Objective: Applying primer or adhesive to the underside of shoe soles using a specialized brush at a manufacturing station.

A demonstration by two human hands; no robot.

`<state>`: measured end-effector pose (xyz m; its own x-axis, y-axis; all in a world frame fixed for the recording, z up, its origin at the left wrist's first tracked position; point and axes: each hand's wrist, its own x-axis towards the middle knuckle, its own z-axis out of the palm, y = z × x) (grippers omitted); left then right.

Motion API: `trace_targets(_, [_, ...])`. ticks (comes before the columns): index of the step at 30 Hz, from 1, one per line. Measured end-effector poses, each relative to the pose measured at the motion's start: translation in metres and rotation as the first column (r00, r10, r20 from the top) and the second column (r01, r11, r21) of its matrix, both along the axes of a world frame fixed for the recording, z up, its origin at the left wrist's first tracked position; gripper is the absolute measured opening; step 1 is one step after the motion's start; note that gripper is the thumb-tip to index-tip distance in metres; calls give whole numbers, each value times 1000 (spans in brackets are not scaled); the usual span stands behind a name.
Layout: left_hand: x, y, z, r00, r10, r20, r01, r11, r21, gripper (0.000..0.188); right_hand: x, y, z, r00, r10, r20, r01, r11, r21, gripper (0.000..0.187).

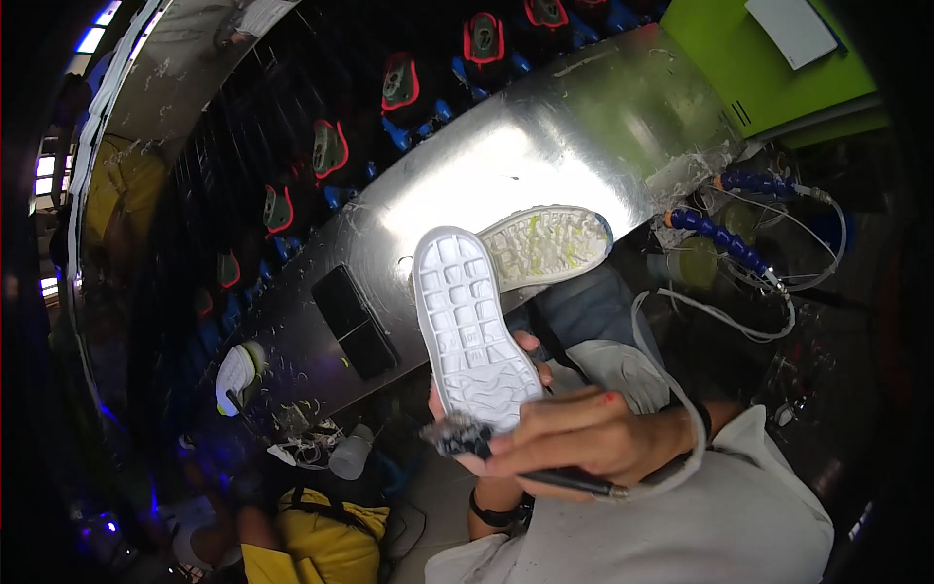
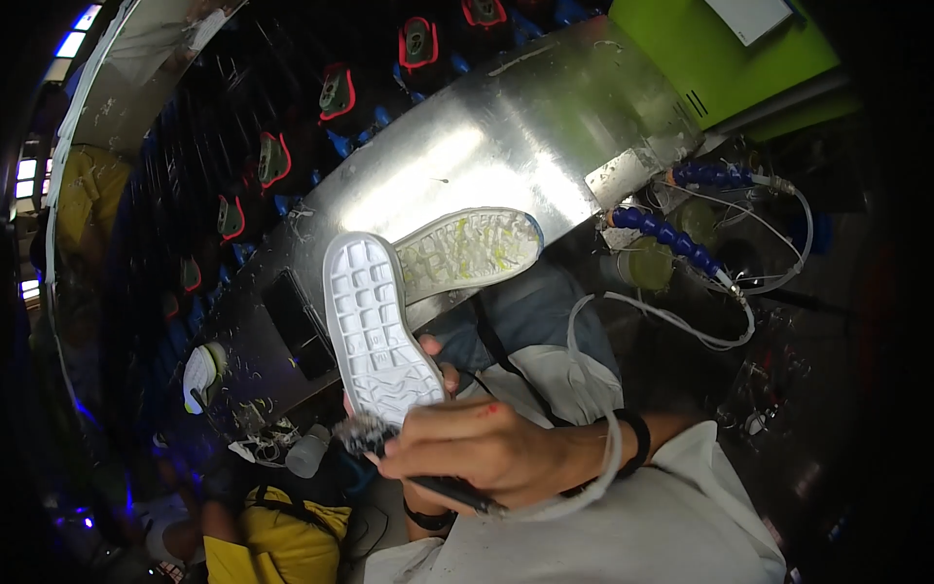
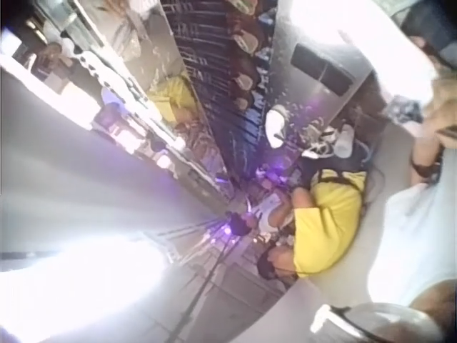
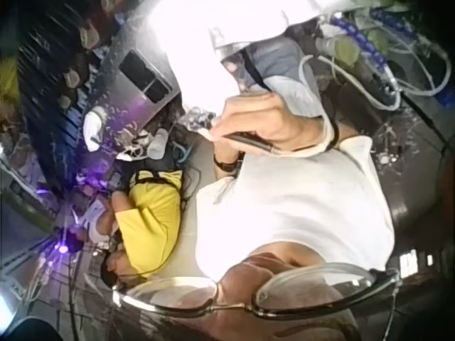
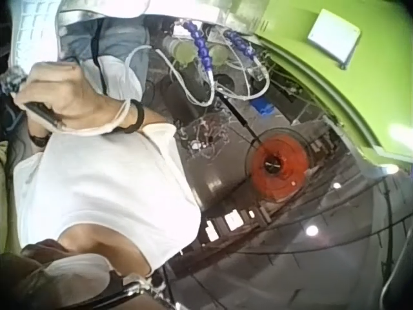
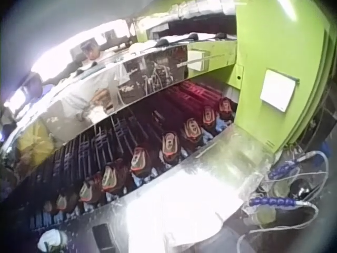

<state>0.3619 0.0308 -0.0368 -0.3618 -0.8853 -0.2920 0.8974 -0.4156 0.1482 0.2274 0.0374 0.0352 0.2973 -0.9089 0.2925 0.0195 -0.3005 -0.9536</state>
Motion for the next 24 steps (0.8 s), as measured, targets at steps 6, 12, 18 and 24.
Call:
trace_targets(6, [-7,-24,31,996,88,1,-88,995,-42,70,-30,-6,6,996,64,57,-74,979,190,32])
trace_targets(12, [8,-41,64,998,-42,-40,46,995,91,89,-74,-30,33,979,155,-131,-158,987,-7,28])
trace_targets(18, [28,-39,43,968,-245,43,248,937,-246,98,-4,0,51,985,155,-81,-146,984,98,24])
trace_targets(24, [32,-67,65,921,-220,-321,115,942,-315,103,-10,-45,69,997,29,67,-41,980,193,30])
